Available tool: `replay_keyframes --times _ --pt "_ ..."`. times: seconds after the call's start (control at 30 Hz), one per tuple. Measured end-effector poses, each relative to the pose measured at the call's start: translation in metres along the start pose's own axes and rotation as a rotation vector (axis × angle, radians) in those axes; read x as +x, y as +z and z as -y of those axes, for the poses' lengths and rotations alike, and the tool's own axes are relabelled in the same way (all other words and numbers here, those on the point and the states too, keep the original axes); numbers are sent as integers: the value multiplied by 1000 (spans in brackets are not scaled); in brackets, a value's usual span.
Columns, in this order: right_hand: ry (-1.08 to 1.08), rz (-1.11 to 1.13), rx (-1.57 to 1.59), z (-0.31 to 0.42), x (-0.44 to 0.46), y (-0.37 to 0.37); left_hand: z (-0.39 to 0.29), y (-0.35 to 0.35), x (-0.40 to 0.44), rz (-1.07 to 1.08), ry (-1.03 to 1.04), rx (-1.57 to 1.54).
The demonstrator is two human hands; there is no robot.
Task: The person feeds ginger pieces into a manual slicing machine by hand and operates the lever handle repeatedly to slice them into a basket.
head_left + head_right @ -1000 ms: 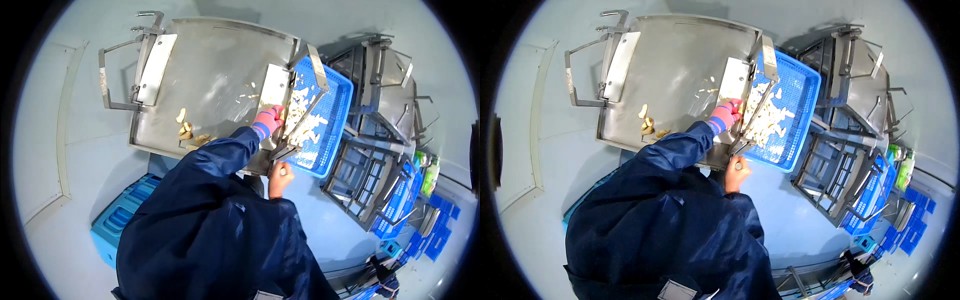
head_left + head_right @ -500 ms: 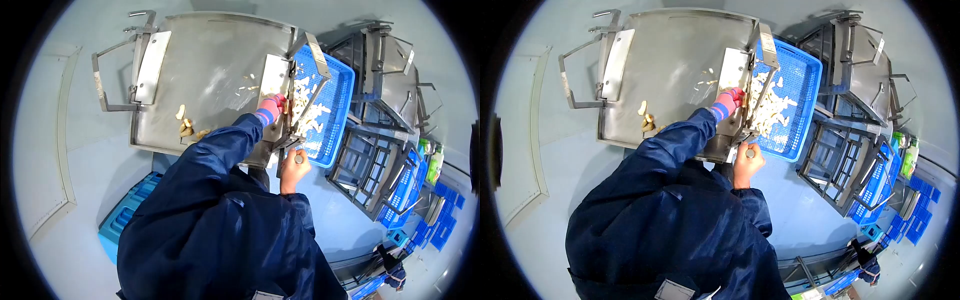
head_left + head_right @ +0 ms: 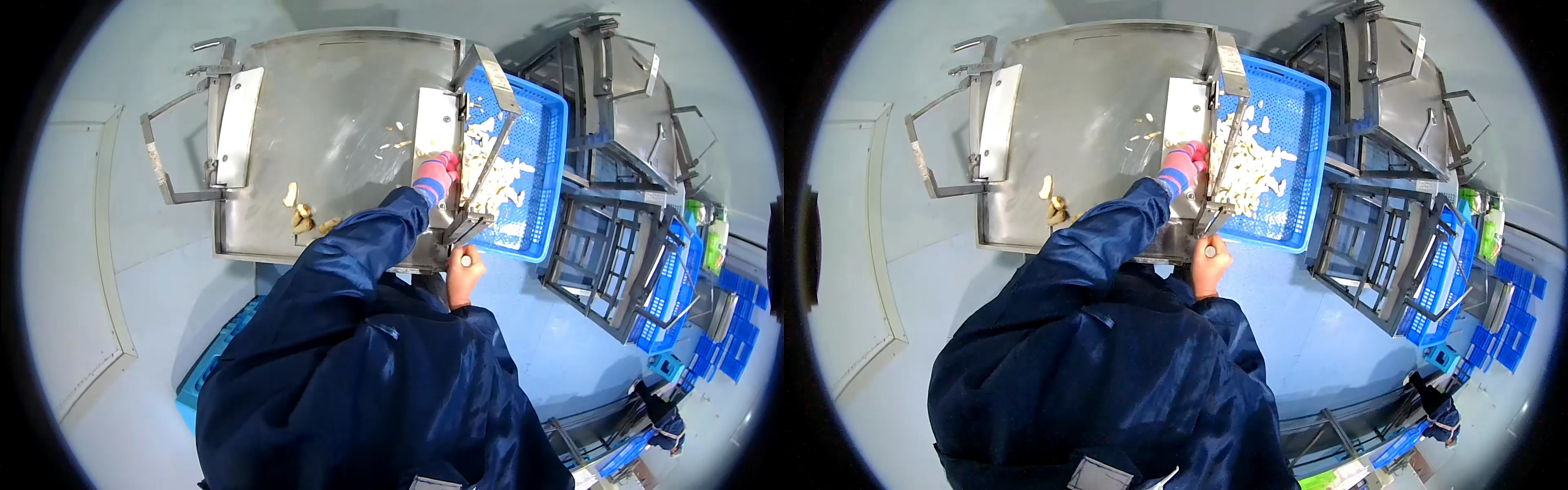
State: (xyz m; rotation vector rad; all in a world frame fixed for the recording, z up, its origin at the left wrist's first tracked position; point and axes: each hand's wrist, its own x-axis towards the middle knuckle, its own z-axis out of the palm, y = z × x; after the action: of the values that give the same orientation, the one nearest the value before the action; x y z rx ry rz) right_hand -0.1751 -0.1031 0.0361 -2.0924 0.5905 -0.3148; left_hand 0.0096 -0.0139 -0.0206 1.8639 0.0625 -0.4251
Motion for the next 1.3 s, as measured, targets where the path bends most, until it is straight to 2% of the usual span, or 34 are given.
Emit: replay_keyframes --times 0.13,0.17,0.23,0.33,0.4,0.43,0.47,0.5,0.53,0.57,0.6,0.63,0.67,0.73,0.77,0.8,0.83,0.87,0.9,0.93,0.97,1.0,1.1,1.13,1.17,1.2,1.27,1.3 --pt "41 -57 3 71 18 -21 14 7 6 -45 126 152" --pt "-8 -76 -24 87 23 -24 13 8 5 -80 180 278" --pt "-63 -111 -67 85 19 -21 1 4 -3 -109 131 313" --pt "-114 -83 -95 13 2 1 -12 4 -6 -115 28 271" --pt "-44 -36 -68 16 0 -2 -20 8 -7 -131 -46 289" --pt "-46 -43 -69 18 0 -4 -21 15 -4 -212 -38 214" --pt "-45 -42 -66 20 0 -8 -22 21 -1 -109 -186 232" --pt "-49 -30 -51 24 2 -8 -21 23 3 -57 -284 60" --pt "-70 -43 -1 36 3 -10 -9 34 7 -201 -211 85" --pt "-4 5 6 31 2 -10 -1 43 14 -222 -222 -84" --pt "6 -3 100 29 2 -7 -2 42 12 -167 -45 -274" --pt "35 9 88 26 3 -7 -51 14 -22 -102 47 -246" --pt "61 15 73 24 2 -6 -60 0 -35 -39 154 -127" --pt "61 3 86 23 3 -3 -93 -59 -70 5 119 49" --pt "65 -7 89 21 2 -5 -56 -79 -73 -50 119 -136" --pt "49 -15 81 20 1 -5 -28 -112 -78 -232 277 311" --pt "30 -24 77 19 3 -4 -20 -150 -94 -379 226 558" --pt "13 -32 72 18 3 -3 20 -187 -103 -431 155 887" --pt "26 -31 86 22 2 -4 4 -219 -120 -404 -154 908" --pt "37 -31 98 31 3 -5 48 -245 -125 -334 -220 1022" --pt "42 -32 107 37 3 -6 102 -262 -132 -427 -173 997" --pt "-90 -90 60 40 4 -6 133 -262 -125 -517 -109 957" --pt "-34 -37 22 35 6 -9 33 -213 -94 -326 -148 276" --pt "-4 -20 45 39 6 -13 19 -186 -75 -205 -124 219" --pt "23 -5 69 43 9 -14 10 -148 -60 -123 -10 50" --pt "51 10 97 48 11 -16 -12 -112 -50 -19 0 -14" --pt "71 29 95 58 15 -19 -22 -52 -27 100 -33 118" --pt "60 32 91 60 17 -20 -10 -22 -17 27 -16 86"
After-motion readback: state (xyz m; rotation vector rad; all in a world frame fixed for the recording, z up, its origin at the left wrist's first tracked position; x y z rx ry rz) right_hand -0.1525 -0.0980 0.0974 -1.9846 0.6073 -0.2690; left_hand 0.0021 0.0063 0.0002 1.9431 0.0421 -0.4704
